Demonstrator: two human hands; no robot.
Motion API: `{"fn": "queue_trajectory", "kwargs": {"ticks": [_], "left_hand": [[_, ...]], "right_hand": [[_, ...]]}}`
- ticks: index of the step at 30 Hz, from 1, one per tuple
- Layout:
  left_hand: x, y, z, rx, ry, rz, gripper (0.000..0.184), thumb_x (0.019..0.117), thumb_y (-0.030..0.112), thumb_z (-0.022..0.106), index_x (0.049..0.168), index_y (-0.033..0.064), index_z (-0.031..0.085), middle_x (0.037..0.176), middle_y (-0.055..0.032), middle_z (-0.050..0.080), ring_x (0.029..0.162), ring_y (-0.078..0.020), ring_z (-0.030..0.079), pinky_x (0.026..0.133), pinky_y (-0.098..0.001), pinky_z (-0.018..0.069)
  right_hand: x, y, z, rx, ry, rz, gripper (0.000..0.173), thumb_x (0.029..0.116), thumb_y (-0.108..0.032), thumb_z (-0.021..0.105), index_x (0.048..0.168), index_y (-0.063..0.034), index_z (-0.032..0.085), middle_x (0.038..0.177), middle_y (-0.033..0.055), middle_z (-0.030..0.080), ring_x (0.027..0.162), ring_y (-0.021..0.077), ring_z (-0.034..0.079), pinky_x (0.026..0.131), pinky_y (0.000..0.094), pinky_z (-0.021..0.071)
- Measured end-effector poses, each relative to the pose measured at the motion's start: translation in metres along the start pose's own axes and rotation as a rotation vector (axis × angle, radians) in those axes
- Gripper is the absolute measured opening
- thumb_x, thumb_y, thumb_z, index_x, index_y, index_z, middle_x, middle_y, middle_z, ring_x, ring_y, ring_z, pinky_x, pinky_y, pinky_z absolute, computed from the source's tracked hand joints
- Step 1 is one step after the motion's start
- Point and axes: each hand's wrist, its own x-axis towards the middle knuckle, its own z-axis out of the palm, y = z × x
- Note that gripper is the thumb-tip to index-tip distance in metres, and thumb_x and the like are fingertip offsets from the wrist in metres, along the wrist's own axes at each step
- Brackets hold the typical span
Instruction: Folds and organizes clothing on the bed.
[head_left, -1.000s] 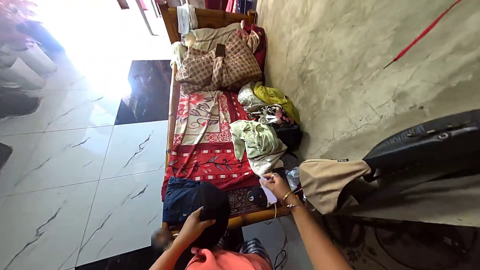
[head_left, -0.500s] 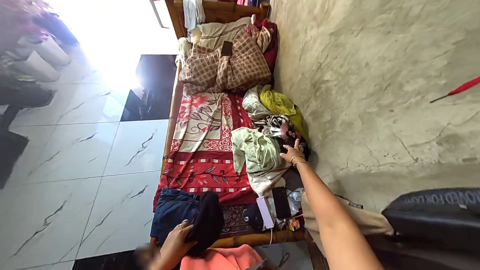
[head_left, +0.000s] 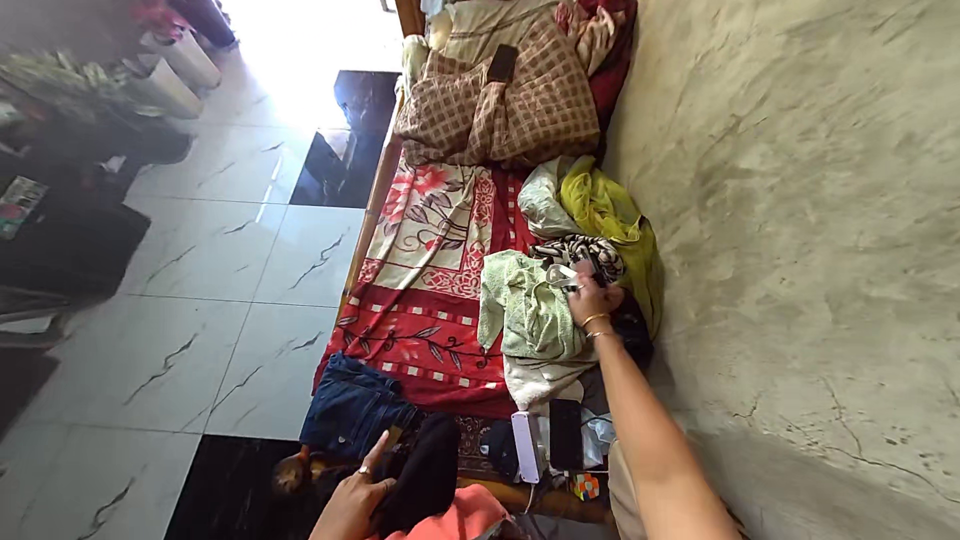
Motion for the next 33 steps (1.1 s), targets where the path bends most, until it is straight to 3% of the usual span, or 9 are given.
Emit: {"fn": "queue_trajectory", "kwargs": {"ticks": [5, 9, 14, 18, 21, 24, 26, 28, 33], "left_hand": [[0.046, 0.022, -0.002, -0.055, 0.119, 0.162, 0.009, 0.0785, 0.006, 0.075, 0.086, 0.0072, 0.080, 0.161, -0.0288, 0.036, 0.092, -0.0426, 0.075, 0.072, -0.0590, 0.0599], [0.079, 0.038, -0.018, -0.078, 0.046, 0.243, 0.003, 0.0816, 0.005, 0.074, 0.080, 0.0071, 0.077, 0.163, -0.0279, 0.033, 0.095, -0.0403, 0.074, 0.074, -0.0572, 0.0595], [0.098, 0.045, -0.018, -0.065, -0.053, 0.340, 0.002, 0.0809, 0.005, 0.074, 0.080, 0.0033, 0.076, 0.161, -0.0277, 0.037, 0.106, -0.0434, 0.072, 0.077, -0.0586, 0.0594], [0.085, 0.033, -0.012, -0.043, -0.110, 0.285, 0.010, 0.0831, 0.009, 0.073, 0.090, 0.0053, 0.079, 0.154, -0.0231, 0.049, 0.124, -0.0423, 0.065, 0.090, -0.0614, 0.0564], [0.065, 0.021, -0.011, -0.003, -0.152, 0.215, 0.014, 0.0810, 0.007, 0.073, 0.093, 0.0048, 0.080, 0.148, -0.0224, 0.056, 0.124, -0.0428, 0.064, 0.091, -0.0629, 0.0554], [0.048, 0.014, -0.014, 0.019, -0.231, 0.115, 0.016, 0.0824, 0.004, 0.074, 0.097, 0.0026, 0.080, 0.143, -0.0224, 0.061, 0.121, -0.0443, 0.065, 0.093, -0.0638, 0.0538], [0.039, 0.008, -0.013, 0.024, -0.275, 0.083, 0.018, 0.0843, 0.003, 0.072, 0.100, 0.0025, 0.080, 0.141, -0.0219, 0.062, 0.122, -0.0443, 0.065, 0.095, -0.0648, 0.0523], [0.033, 0.002, -0.012, 0.034, -0.282, 0.089, 0.018, 0.0861, 0.005, 0.070, 0.101, 0.0030, 0.079, 0.139, -0.0198, 0.064, 0.122, -0.0427, 0.065, 0.095, -0.0644, 0.0522], [0.028, -0.013, -0.010, 0.073, -0.258, 0.140, 0.019, 0.0879, 0.009, 0.069, 0.103, 0.0058, 0.080, 0.129, -0.0138, 0.071, 0.116, -0.0378, 0.068, 0.094, -0.0609, 0.0538]], "right_hand": [[-0.080, -0.041, 0.050, 0.125, -0.264, -0.295, 0.040, 0.1070, -0.011, 0.042, 0.140, 0.0017, 0.061, 0.147, 0.0183, 0.058, 0.143, 0.0311, 0.049, 0.123, 0.0433, 0.0312], [-0.126, -0.044, 0.057, 0.649, -0.217, -0.514, 0.027, 0.1005, -0.003, 0.054, 0.116, 0.0070, 0.073, 0.120, 0.0202, 0.073, 0.119, 0.0252, 0.069, 0.109, 0.0372, 0.0504], [-0.135, -0.065, 0.045, 0.592, -0.119, -0.574, 0.026, 0.0983, -0.002, 0.056, 0.117, 0.0087, 0.072, 0.123, 0.0232, 0.071, 0.121, 0.0309, 0.067, 0.110, 0.0408, 0.0492], [-0.070, 0.009, 0.038, 0.030, 0.011, -0.027, 0.055, 0.0867, -0.002, 0.066, 0.141, -0.0021, 0.060, 0.149, 0.0246, 0.053, 0.143, 0.0411, 0.045, 0.120, 0.0567, 0.0332], [-0.050, 0.086, 0.049, -0.167, -0.090, 0.351, 0.084, 0.0843, -0.009, 0.072, 0.160, -0.0126, 0.037, 0.168, 0.0310, 0.008, 0.154, 0.0561, 0.007, 0.117, 0.0747, 0.0175], [-0.051, 0.137, 0.069, -0.156, -0.202, 0.548, 0.093, 0.0824, -0.007, 0.075, 0.163, -0.0179, 0.030, 0.170, 0.0267, -0.012, 0.154, 0.0557, -0.001, 0.116, 0.0723, 0.0230], [-0.058, 0.154, 0.074, -0.074, -0.238, 0.619, 0.074, 0.0880, -0.004, 0.071, 0.156, -0.0079, 0.042, 0.169, 0.0287, 0.006, 0.153, 0.0492, 0.020, 0.117, 0.0601, 0.0345], [-0.063, 0.157, 0.071, 0.034, -0.210, 0.623, 0.043, 0.0979, -0.008, 0.063, 0.139, 0.0040, 0.057, 0.149, 0.0304, 0.050, 0.139, 0.0412, 0.050, 0.113, 0.0540, 0.0420], [-0.076, 0.103, 0.030, 0.246, -0.068, 0.519, 0.035, 0.1025, -0.021, 0.059, 0.121, 0.0083, 0.066, 0.122, 0.0281, 0.067, 0.119, 0.0385, 0.064, 0.105, 0.0538, 0.0471]]}}
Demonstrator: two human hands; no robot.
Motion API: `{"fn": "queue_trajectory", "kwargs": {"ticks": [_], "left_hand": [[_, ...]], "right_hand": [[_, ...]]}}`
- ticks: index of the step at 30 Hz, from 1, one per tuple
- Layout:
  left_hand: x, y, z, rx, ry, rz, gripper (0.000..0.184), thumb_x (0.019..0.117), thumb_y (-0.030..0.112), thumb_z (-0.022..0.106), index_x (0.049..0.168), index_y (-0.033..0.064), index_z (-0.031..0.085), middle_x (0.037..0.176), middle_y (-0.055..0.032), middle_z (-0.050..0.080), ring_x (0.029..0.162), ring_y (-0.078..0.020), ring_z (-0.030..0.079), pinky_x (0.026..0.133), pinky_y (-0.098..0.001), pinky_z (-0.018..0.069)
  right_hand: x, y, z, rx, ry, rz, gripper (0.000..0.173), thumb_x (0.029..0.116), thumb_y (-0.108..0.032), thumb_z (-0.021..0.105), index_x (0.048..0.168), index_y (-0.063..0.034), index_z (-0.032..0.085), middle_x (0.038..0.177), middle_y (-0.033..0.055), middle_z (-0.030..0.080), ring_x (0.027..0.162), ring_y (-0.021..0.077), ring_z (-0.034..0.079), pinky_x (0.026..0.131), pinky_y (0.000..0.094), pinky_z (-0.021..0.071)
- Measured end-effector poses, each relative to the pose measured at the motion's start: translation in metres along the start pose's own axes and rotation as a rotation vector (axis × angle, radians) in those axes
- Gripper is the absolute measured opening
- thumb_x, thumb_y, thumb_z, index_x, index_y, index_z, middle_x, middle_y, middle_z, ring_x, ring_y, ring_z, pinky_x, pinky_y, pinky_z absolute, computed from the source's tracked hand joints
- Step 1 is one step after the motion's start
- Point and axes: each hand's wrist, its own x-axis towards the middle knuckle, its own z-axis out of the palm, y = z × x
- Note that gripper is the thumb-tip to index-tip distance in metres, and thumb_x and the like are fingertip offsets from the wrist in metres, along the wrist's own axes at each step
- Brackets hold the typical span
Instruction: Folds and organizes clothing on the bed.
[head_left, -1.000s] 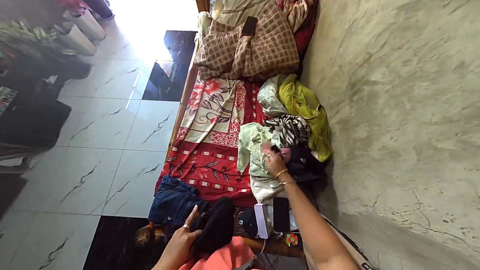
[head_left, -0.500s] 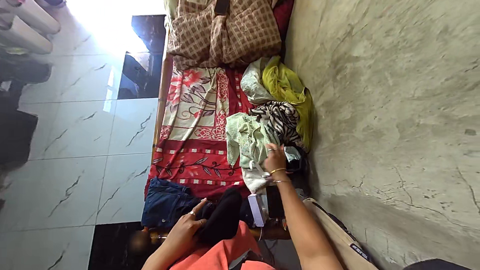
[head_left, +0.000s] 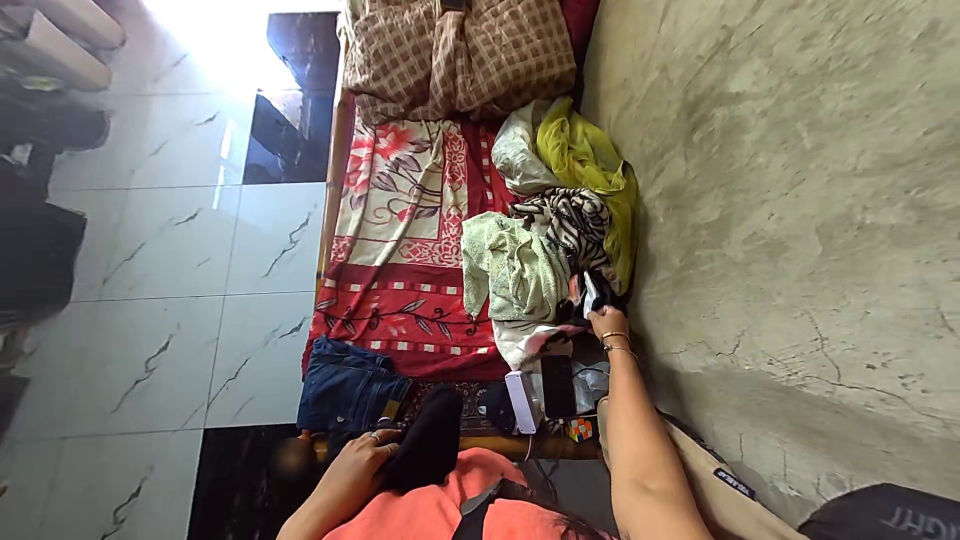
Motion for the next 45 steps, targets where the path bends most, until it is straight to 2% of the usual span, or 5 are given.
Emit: {"fn": "queue_trajectory", "kwargs": {"ticks": [6, 13, 32, 39, 45], "left_hand": [[0.004, 0.000, -0.017, 0.101, -0.045, 0.037, 0.020, 0.0872, 0.001, 0.069, 0.103, 0.0080, 0.079, 0.125, -0.0138, 0.072, 0.119, -0.0396, 0.066, 0.099, -0.0634, 0.0493], [0.024, 0.038, -0.079, -0.214, 0.366, 0.225, 0.054, 0.0900, 0.023, 0.075, 0.140, 0.0067, 0.063, 0.151, -0.0236, 0.052, 0.145, -0.0446, 0.042, 0.117, -0.0640, 0.0351], [0.100, 0.112, -0.134, -0.053, 0.063, 0.642, 0.043, 0.1076, 0.035, 0.051, 0.095, -0.0021, 0.068, 0.089, -0.0178, 0.068, 0.088, -0.0329, 0.069, 0.079, -0.0515, 0.0555], [0.058, 0.050, -0.175, -0.436, 0.279, 0.496, 0.029, 0.1039, 0.017, 0.054, 0.083, 0.0020, 0.067, 0.066, 0.0072, 0.053, 0.058, 0.0058, 0.045, 0.057, -0.0132, 0.0405], [0.051, 0.015, -0.177, -0.293, 0.362, 0.063, 0.037, 0.1011, 0.020, 0.067, 0.127, -0.0049, 0.059, 0.117, -0.0228, 0.067, 0.105, -0.0353, 0.068, 0.091, -0.0562, 0.0552]], "right_hand": [[-0.086, -0.044, -0.016, 0.370, 0.286, -0.450, 0.014, 0.0899, -0.002, 0.067, 0.081, 0.0057, 0.060, 0.071, 0.0097, 0.056, 0.068, 0.0165, 0.053, 0.069, 0.0383, 0.0464], [-0.171, -0.067, -0.003, 0.560, 0.332, -0.793, 0.013, 0.0853, -0.007, 0.062, 0.092, 0.0041, 0.066, 0.076, -0.0033, 0.066, 0.068, -0.0065, 0.061, 0.068, 0.0155, 0.0529], [-0.265, -0.070, 0.011, 0.223, 0.168, -0.733, 0.037, 0.0951, -0.031, 0.072, 0.098, 0.0066, 0.070, 0.088, 0.0177, 0.070, 0.077, 0.0236, 0.069, 0.076, 0.0435, 0.0577], [-0.245, -0.048, -0.010, -0.149, 0.097, -0.484, 0.045, 0.0963, -0.027, 0.073, 0.108, 0.0149, 0.066, 0.115, 0.0337, 0.067, 0.113, 0.0470, 0.064, 0.102, 0.0596, 0.0470], [-0.256, -0.044, -0.004, -0.136, 0.190, -0.537, 0.040, 0.0970, -0.025, 0.071, 0.105, 0.0138, 0.067, 0.113, 0.0321, 0.068, 0.110, 0.0447, 0.066, 0.099, 0.0576, 0.0486]]}}
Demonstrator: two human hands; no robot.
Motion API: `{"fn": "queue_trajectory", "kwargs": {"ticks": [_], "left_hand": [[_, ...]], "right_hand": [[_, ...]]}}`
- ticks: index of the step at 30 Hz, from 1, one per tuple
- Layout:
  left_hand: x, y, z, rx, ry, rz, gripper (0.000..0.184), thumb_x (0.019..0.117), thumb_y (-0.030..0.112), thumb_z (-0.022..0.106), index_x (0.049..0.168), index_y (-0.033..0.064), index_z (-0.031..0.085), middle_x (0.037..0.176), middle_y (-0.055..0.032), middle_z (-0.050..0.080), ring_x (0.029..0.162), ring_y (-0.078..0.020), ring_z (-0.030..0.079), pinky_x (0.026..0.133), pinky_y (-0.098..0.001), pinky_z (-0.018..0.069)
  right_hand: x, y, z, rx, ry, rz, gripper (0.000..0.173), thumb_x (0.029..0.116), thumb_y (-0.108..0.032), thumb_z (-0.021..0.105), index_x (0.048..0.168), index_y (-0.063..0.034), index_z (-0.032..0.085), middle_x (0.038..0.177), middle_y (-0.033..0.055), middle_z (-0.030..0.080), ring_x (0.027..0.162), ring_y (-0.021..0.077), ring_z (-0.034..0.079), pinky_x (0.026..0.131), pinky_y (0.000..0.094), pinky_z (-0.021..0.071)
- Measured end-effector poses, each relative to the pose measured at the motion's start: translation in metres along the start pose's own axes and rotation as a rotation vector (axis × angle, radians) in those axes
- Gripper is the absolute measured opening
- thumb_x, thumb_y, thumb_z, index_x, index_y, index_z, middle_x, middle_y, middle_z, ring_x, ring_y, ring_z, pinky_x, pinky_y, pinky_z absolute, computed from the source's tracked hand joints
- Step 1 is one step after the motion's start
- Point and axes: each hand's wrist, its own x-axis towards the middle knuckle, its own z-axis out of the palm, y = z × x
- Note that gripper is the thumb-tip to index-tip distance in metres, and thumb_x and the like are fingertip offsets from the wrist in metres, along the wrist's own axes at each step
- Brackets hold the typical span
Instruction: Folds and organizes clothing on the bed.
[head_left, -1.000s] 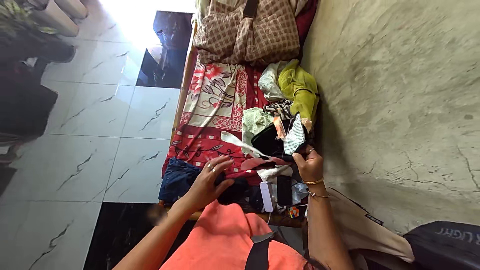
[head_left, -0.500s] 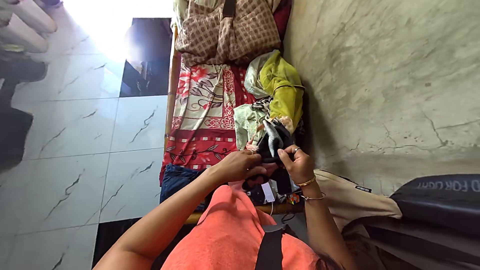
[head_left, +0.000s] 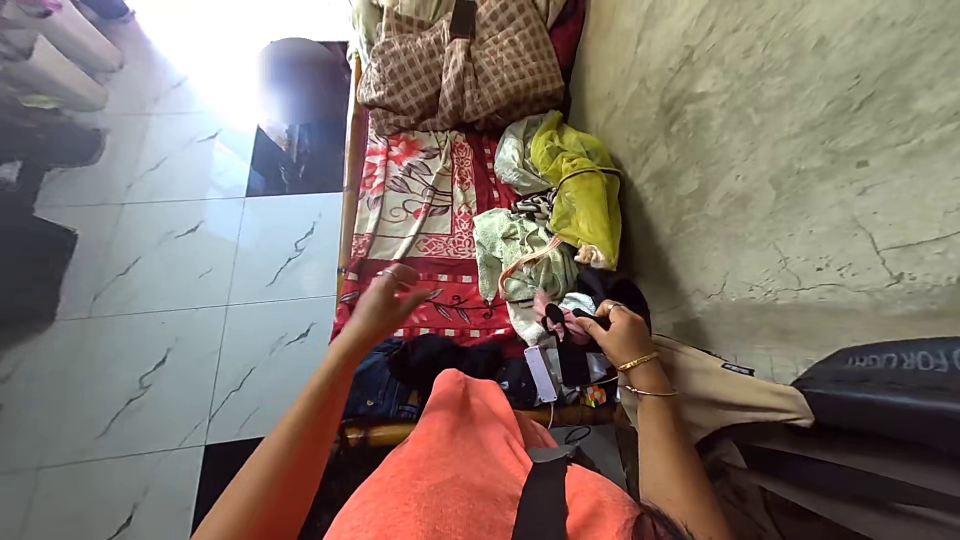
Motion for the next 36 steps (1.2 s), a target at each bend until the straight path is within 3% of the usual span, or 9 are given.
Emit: {"fn": "queue_trajectory", "kwargs": {"ticks": [4, 7, 10, 13, 16, 21, 27, 31, 36], "left_hand": [[-0.003, 0.041, 0.073, -0.103, -0.223, 0.271, 0.093, 0.0773, 0.035, 0.089, 0.151, -0.0019, 0.045, 0.154, -0.0238, 0.047, 0.148, -0.0401, 0.038, 0.121, -0.0572, 0.0324], [-0.001, 0.066, 0.117, -0.100, -0.348, 0.383, 0.111, 0.0733, 0.037, 0.091, 0.160, 0.0005, 0.032, 0.157, -0.0227, 0.045, 0.150, -0.0409, 0.036, 0.124, -0.0575, 0.0254], [-0.002, 0.076, 0.123, -0.115, -0.423, 0.311, 0.081, 0.0900, 0.018, 0.074, 0.160, 0.0085, 0.034, 0.119, -0.0206, 0.071, 0.109, -0.0344, 0.070, 0.098, -0.0564, 0.0522], [-0.008, 0.062, 0.119, -0.254, -0.343, 0.256, 0.045, 0.0960, 0.014, 0.067, 0.139, 0.0027, 0.060, 0.117, -0.0142, 0.073, 0.103, -0.0181, 0.072, 0.096, -0.0402, 0.0568], [-0.011, 0.040, 0.112, -0.510, -0.249, 0.129, 0.036, 0.0950, 0.007, 0.067, 0.129, -0.0028, 0.062, 0.117, -0.0094, 0.071, 0.099, -0.0076, 0.070, 0.090, -0.0272, 0.0587], [-0.028, 0.024, 0.109, -0.693, -0.206, -0.017, 0.026, 0.1005, 0.004, 0.057, 0.126, 0.0009, 0.059, 0.089, 0.0020, 0.071, 0.077, -0.0055, 0.068, 0.074, -0.0248, 0.0587], [-0.053, 0.013, 0.109, -0.734, 0.046, -0.175, 0.011, 0.1026, 0.004, 0.053, 0.109, 0.0012, 0.061, 0.074, 0.0041, 0.067, 0.064, -0.0046, 0.064, 0.064, -0.0233, 0.0572], [-0.086, -0.025, 0.095, -0.631, 0.139, -0.294, 0.013, 0.1017, 0.008, 0.055, 0.109, 0.0012, 0.064, 0.072, 0.0046, 0.067, 0.060, -0.0036, 0.064, 0.060, -0.0218, 0.0562], [-0.089, -0.014, 0.082, -0.693, 0.131, -0.225, 0.014, 0.0996, 0.003, 0.052, 0.106, 0.0064, 0.063, 0.074, 0.0099, 0.067, 0.064, -0.0005, 0.064, 0.064, -0.0192, 0.0562]], "right_hand": [[-0.017, -0.041, 0.021, 0.057, 0.047, -0.221, 0.035, 0.0950, -0.023, 0.071, 0.095, 0.0120, 0.070, 0.105, 0.0287, 0.071, 0.101, 0.0424, 0.071, 0.090, 0.0575, 0.0547], [-0.035, -0.066, 0.041, 0.108, 0.029, -0.372, 0.029, 0.0935, -0.020, 0.067, 0.089, 0.0084, 0.070, 0.096, 0.0240, 0.072, 0.090, 0.0380, 0.072, 0.080, 0.0538, 0.0575], [-0.043, -0.058, 0.050, 0.263, 0.067, -0.455, 0.026, 0.0918, -0.021, 0.065, 0.085, 0.0039, 0.069, 0.085, 0.0177, 0.071, 0.077, 0.0278, 0.070, 0.070, 0.0433, 0.0566], [-0.037, -0.041, 0.042, 0.592, -0.049, -0.352, 0.035, 0.0980, -0.018, 0.061, 0.118, 0.0101, 0.064, 0.090, 0.0116, 0.072, 0.077, 0.0141, 0.069, 0.074, 0.0325, 0.0590], [-0.001, -0.017, 0.037, 0.665, 0.155, -0.024, 0.036, 0.1026, -0.013, 0.058, 0.130, 0.0094, 0.055, 0.093, 0.0178, 0.070, 0.079, 0.0231, 0.071, 0.076, 0.0414, 0.0611], [0.066, -0.001, 0.060, 0.783, -0.131, 0.437, 0.074, 0.1000, -0.059, 0.057, 0.145, -0.0010, 0.048, 0.135, 0.0256, 0.059, 0.117, 0.0383, 0.058, 0.094, 0.0557, 0.0480], [0.120, -0.028, 0.099, 1.168, -0.080, 0.417, 0.043, 0.0993, -0.010, 0.066, 0.137, 0.0032, 0.051, 0.116, 0.0191, 0.065, 0.095, 0.0236, 0.067, 0.083, 0.0391, 0.0584], [0.149, 0.006, 0.036, 1.531, 0.314, 0.458, 0.004, 0.1050, -0.012, 0.048, 0.105, -0.0075, 0.049, 0.072, -0.0005, 0.055, 0.059, 0.0084, 0.059, 0.061, 0.0257, 0.0562], [0.152, 0.041, -0.003, 1.473, 0.239, 0.547, 0.023, 0.1101, -0.033, 0.045, 0.101, -0.0125, 0.051, 0.071, -0.0053, 0.053, 0.051, 0.0038, 0.052, 0.054, 0.0203, 0.0533]]}}
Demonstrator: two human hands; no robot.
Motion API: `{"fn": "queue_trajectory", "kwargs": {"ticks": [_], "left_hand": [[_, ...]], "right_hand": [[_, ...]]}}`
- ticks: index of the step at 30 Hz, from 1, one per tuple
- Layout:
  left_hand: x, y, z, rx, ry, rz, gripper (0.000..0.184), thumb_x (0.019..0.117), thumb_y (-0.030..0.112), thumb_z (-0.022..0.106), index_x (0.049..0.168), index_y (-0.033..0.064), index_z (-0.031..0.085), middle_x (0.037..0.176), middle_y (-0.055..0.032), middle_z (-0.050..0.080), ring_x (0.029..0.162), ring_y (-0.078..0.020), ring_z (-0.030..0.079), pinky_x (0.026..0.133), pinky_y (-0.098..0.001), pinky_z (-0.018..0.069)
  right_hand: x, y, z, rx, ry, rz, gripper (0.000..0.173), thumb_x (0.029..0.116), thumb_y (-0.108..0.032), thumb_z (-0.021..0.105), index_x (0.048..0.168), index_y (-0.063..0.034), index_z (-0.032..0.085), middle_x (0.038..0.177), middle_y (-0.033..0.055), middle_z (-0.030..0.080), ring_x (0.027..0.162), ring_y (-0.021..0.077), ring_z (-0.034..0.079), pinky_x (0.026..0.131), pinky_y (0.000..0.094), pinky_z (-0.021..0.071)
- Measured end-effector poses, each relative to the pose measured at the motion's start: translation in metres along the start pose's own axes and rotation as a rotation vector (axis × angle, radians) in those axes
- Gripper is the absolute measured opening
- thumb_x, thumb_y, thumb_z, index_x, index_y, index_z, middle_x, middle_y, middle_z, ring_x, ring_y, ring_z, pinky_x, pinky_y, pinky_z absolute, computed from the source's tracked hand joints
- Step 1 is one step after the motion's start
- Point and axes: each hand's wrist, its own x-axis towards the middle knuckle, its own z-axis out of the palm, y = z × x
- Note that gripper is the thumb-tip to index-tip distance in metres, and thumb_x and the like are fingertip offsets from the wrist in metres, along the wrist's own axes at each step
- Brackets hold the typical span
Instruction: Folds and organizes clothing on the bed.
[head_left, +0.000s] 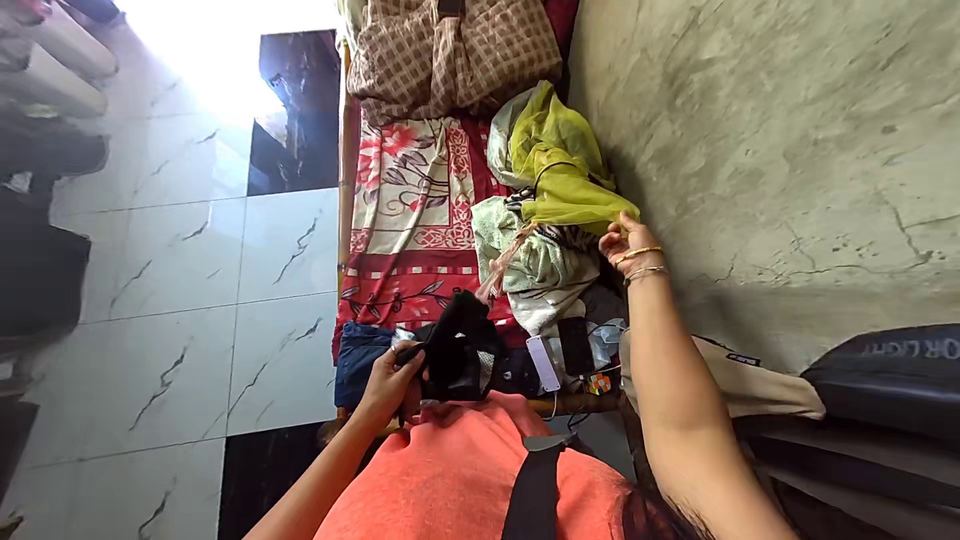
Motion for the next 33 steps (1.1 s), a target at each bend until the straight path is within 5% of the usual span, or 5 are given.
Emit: {"fn": "queue_trajectory", "kwargs": {"ticks": [6, 13, 19, 25, 33], "left_hand": [[0.010, 0.002, 0.022, -0.005, -0.115, 0.102, 0.012, 0.0994, 0.002, 0.055, 0.106, 0.0050, 0.064, 0.077, 0.0095, 0.068, 0.067, -0.0002, 0.065, 0.067, -0.0198, 0.0577], [0.008, -0.004, 0.024, -0.076, -0.037, -0.226, 0.012, 0.1042, 0.008, 0.053, 0.111, 0.0030, 0.061, 0.078, 0.0012, 0.070, 0.068, -0.0050, 0.067, 0.067, -0.0233, 0.0572], [0.064, 0.030, 0.051, 0.139, -0.449, -0.137, 0.108, 0.0878, 0.021, 0.079, 0.166, 0.0188, 0.005, 0.160, -0.0200, 0.037, 0.109, -0.0179, 0.069, 0.091, -0.0358, 0.0596], [0.108, 0.019, 0.110, 0.439, -0.572, -0.037, 0.040, 0.1062, 0.030, 0.058, 0.131, -0.0008, 0.061, 0.111, -0.0172, 0.070, 0.101, -0.0229, 0.068, 0.096, -0.0461, 0.0534], [0.069, 0.017, 0.084, 0.372, -0.372, -0.201, 0.036, 0.1101, 0.033, 0.048, 0.118, 0.0046, 0.067, 0.081, -0.0031, 0.061, 0.064, -0.0098, 0.055, 0.063, -0.0311, 0.0497]], "right_hand": [[-0.043, 0.117, 0.031, -0.359, -0.419, 0.283, 0.059, 0.1101, -0.048, 0.039, 0.144, -0.0002, 0.046, 0.129, 0.0180, 0.063, 0.110, 0.0258, 0.065, 0.093, 0.0407, 0.0541], [-0.086, 0.132, 0.067, -0.015, -0.349, 0.230, 0.033, 0.1118, -0.037, 0.040, 0.090, -0.0160, 0.053, 0.054, -0.0099, 0.034, 0.043, 0.0032, 0.037, 0.050, 0.0203, 0.0439], [-0.107, 0.108, 0.050, -0.069, -0.389, 0.149, 0.032, 0.1117, -0.038, 0.039, 0.093, -0.0184, 0.056, 0.054, -0.0123, 0.032, 0.041, -0.0015, 0.030, 0.042, 0.0144, 0.0311], [-0.105, 0.092, 0.031, -0.038, -0.320, 0.076, 0.028, 0.1115, -0.035, 0.042, 0.097, -0.0149, 0.055, 0.053, -0.0104, 0.031, 0.042, 0.0028, 0.034, 0.049, 0.0205, 0.0442], [-0.070, 0.053, 0.010, -0.227, -0.171, -0.051, 0.024, 0.1121, -0.028, 0.038, 0.113, -0.0134, 0.057, 0.062, -0.0105, 0.042, 0.042, 0.0015, 0.032, 0.042, 0.0198, 0.0338]]}}
